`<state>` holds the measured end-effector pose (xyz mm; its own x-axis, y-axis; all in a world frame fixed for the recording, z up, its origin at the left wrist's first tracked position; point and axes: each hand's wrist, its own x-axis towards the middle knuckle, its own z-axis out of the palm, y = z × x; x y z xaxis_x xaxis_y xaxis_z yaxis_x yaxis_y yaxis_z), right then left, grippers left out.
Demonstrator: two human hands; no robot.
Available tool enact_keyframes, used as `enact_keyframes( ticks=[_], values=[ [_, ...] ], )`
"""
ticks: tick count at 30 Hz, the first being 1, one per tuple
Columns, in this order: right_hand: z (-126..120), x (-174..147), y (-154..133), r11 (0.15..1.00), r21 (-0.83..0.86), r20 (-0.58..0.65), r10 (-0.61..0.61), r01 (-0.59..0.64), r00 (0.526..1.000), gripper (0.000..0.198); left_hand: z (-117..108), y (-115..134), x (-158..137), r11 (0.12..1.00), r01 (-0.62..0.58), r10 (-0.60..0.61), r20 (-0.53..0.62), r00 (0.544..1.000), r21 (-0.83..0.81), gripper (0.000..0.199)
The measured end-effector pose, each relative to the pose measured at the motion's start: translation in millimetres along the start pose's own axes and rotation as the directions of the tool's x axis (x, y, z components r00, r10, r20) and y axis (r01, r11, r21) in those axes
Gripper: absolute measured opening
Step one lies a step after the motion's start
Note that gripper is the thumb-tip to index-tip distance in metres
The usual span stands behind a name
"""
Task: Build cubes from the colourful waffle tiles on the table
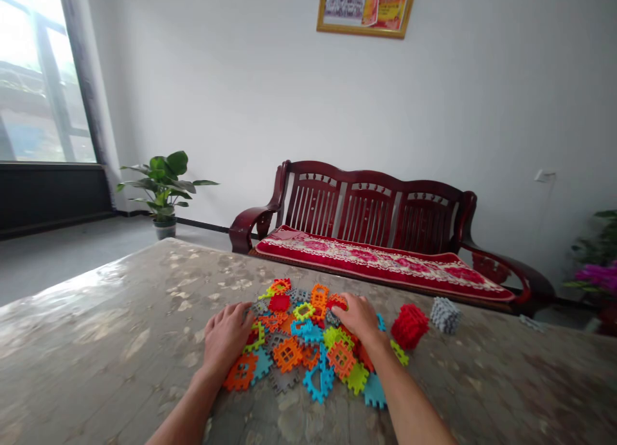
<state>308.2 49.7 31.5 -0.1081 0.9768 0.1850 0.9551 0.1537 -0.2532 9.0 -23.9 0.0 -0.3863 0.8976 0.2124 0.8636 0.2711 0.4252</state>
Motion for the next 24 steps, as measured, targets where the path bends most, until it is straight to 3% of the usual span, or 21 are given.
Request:
enact_keyframes(
  ticks=[7,11,17,21,24],
  values=[
    [6.0,2.7,-1.2,0.998,-0.021,-0.024,0.051,-0.051,0.998,0.041,0.8,-0.6,0.3,1.000,0.000,0.000,-0.017,1.000,0.003,0.040],
    [-1.0,-11.3,-1.0,0.998,0.058,-0.177,-0.001,0.011,0.984,0.040,-2.2,1.5,-1.4,1.000,0.005,-0.005,0.006,1.000,-0.010,0.041],
    [-21.5,-44.7,17.3,0.968,0.236,-0.413,0.017,0.088,0.911,0.041,-1.1,0.1,-0.3,1.000,0.000,0.000,0.009,1.000,-0.008,0.044],
    [-44.2,-57.8,42.7,0.906,0.406,-0.525,0.122,0.122,0.843,0.045,2.7,-3.9,1.8,1.000,-0.021,0.021,-0.003,1.000,-0.008,0.044],
    [-65.4,-65.2,69.0,0.849,0.529,-0.499,0.308,0.003,0.810,0.053,3.8,-5.3,2.6,1.000,-0.030,0.030,-0.003,1.000,-0.005,0.045]
  ],
)
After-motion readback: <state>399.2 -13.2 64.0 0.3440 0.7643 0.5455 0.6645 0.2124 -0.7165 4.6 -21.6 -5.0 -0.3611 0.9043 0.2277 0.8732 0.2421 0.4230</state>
